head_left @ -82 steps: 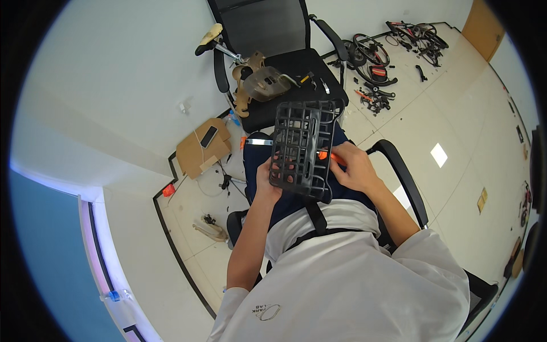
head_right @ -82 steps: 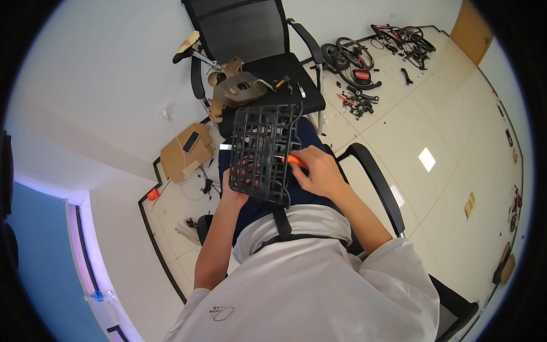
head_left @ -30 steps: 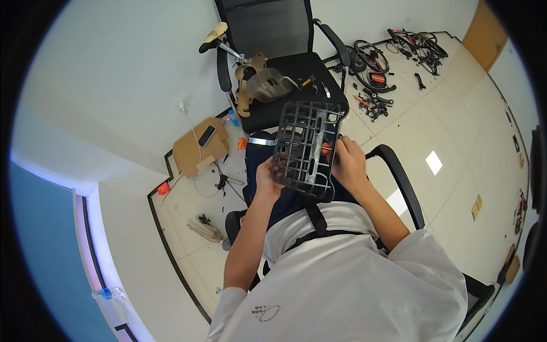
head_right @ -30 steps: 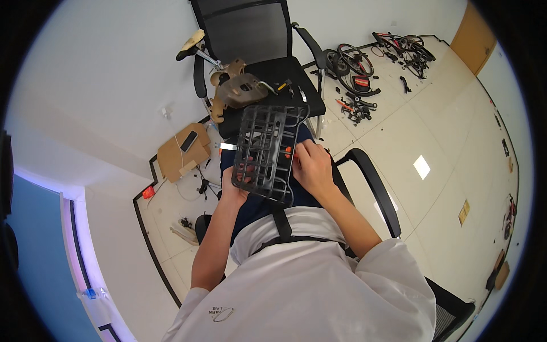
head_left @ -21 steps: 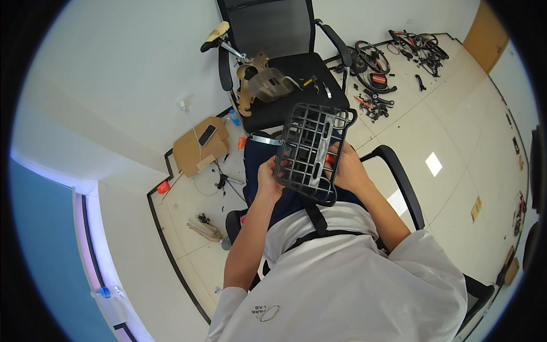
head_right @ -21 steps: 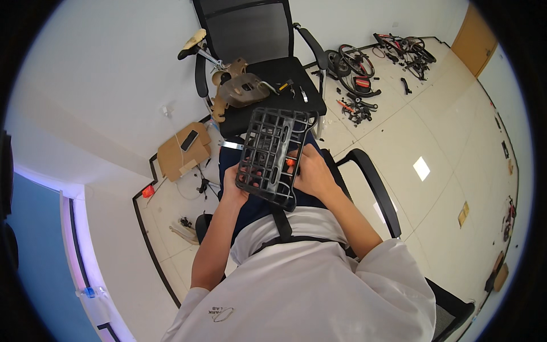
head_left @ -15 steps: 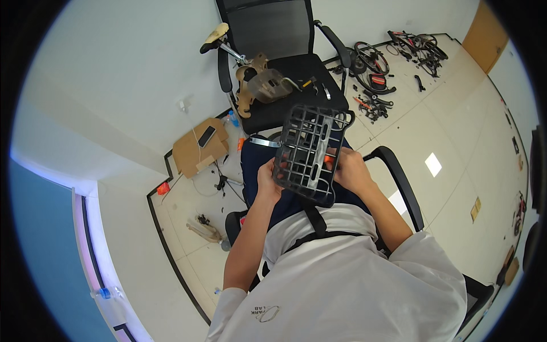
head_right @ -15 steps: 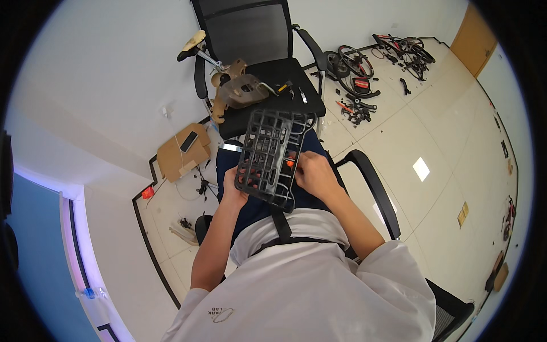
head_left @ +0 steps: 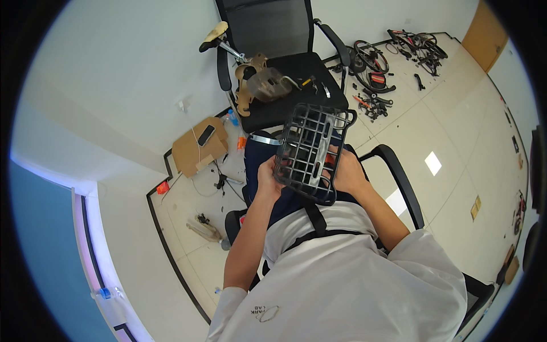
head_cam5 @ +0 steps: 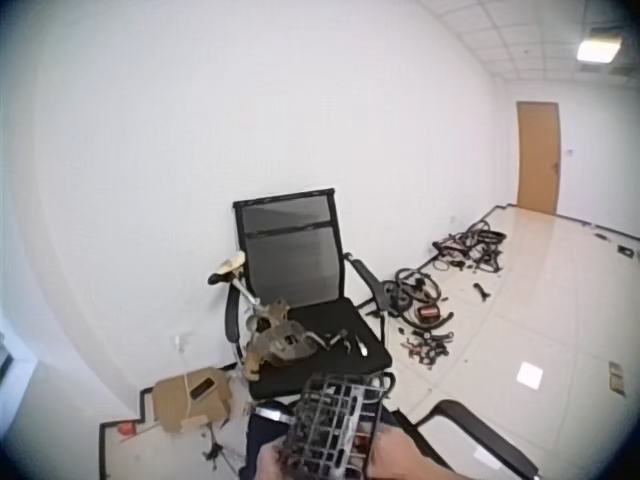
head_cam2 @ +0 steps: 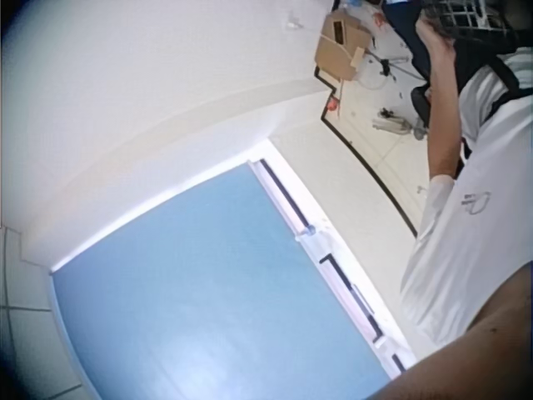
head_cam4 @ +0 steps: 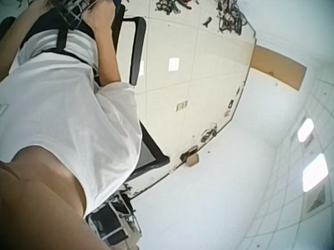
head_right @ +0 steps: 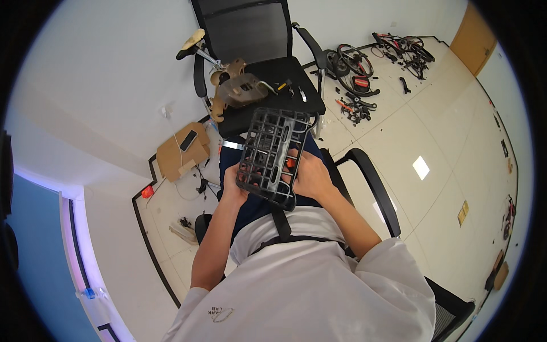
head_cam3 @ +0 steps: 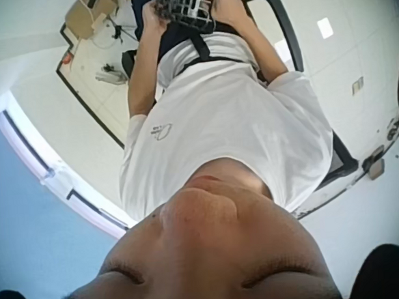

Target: The person sits on a chair and uses an orange screwdriver to tighten screws on a black bicycle basket. They rotate the basket to access different sides and continue fastening the metal bracket to the basket frame.

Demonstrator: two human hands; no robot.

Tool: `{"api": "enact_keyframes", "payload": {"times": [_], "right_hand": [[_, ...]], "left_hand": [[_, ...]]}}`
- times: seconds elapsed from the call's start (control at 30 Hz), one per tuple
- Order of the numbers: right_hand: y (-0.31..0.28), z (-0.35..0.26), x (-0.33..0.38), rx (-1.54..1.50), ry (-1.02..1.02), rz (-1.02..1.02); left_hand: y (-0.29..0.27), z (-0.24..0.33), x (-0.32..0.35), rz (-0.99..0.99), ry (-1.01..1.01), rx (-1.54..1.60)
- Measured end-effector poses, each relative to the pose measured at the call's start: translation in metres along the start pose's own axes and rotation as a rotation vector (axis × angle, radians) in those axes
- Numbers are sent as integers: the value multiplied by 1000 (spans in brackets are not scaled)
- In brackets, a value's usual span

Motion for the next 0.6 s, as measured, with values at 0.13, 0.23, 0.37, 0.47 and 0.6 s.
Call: {"api": "enact_keyframes", "payload": {"times": [0.13, 0.23, 0.37, 0.47, 0.6], "right_hand": [[6, 7, -2, 2, -78, 38], [2, 9, 2, 54, -189, 136], [-7, 0, 2, 139, -305, 205], [-3, 3, 5, 101, -260, 169], [6, 16, 13, -40, -184, 59]], "left_hand": [[-3, 2, 1, -3, 2, -4], [-15, -3, -10, -50, 15, -26], [1, 3, 3, -8, 27, -69], [3, 13, 7, -14, 47, -330], [-18, 15, -6, -254, 27, -536]]}}
Point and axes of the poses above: each hand's wrist, its own x-axis away from the middle knuckle, its own y-axis out of the palm, z = x × y, the point moved 5 cm from there along -x, towards the middle knuckle, and after that the axes turned 11 degrees about x, right-handed, at the moved point
